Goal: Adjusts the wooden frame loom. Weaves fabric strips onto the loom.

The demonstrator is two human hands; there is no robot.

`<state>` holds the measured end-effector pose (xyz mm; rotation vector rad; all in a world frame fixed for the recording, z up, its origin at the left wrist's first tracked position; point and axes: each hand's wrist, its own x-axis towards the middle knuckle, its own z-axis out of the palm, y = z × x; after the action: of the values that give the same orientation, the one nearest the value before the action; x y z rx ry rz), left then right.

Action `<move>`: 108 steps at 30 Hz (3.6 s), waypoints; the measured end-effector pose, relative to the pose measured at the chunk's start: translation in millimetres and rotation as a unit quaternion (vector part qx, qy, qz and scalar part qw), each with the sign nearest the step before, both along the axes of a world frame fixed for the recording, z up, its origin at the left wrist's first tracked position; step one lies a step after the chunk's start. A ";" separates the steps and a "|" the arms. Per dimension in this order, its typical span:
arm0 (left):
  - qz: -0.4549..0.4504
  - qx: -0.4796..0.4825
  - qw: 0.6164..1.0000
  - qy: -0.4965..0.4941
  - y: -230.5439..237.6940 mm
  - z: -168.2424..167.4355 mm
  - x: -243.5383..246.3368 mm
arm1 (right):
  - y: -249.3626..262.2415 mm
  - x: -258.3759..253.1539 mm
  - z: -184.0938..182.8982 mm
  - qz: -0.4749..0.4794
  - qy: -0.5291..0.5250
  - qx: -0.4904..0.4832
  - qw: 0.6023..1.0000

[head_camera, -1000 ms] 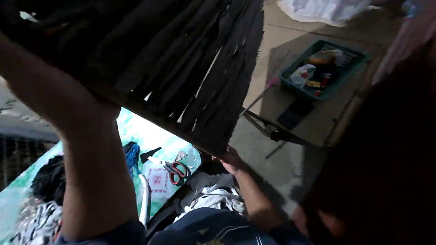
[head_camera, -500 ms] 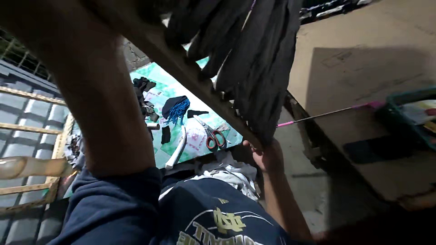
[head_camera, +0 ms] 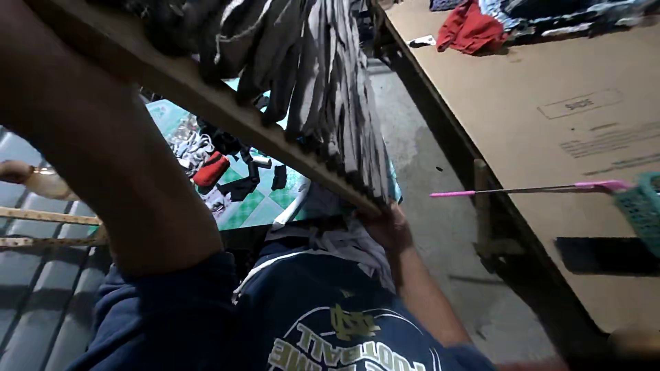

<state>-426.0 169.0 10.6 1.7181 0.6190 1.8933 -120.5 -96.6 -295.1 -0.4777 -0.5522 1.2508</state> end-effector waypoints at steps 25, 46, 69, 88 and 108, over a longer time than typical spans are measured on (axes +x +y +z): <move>-0.018 0.026 0.988 -0.152 -145.8 -93.0 96.0 | -14.2 -21.9 62.0 0.004 -0.252 -0.009 0.968; -0.132 -0.167 0.966 0.144 -201.5 -195.9 96.6 | 16.6 -91.3 134.5 -0.074 -0.262 -0.046 0.961; -0.103 -0.549 0.776 -0.291 59.6 -174.7 47.1 | 1.6 -51.2 116.5 -0.214 -0.132 -0.151 0.956; 0.093 -0.385 0.874 -0.281 -54.1 -163.6 26.7 | -1.5 70.7 11.0 -0.255 -0.256 -0.142 0.921; 0.051 -0.490 0.846 -0.202 -128.4 -257.7 -24.4 | 59.5 56.2 40.4 -0.084 -0.364 -0.271 0.887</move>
<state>-450.4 40.7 -247.1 0.6164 1.2277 1.4731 -64.3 -37.1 -254.7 -1.4748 -0.7625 1.0216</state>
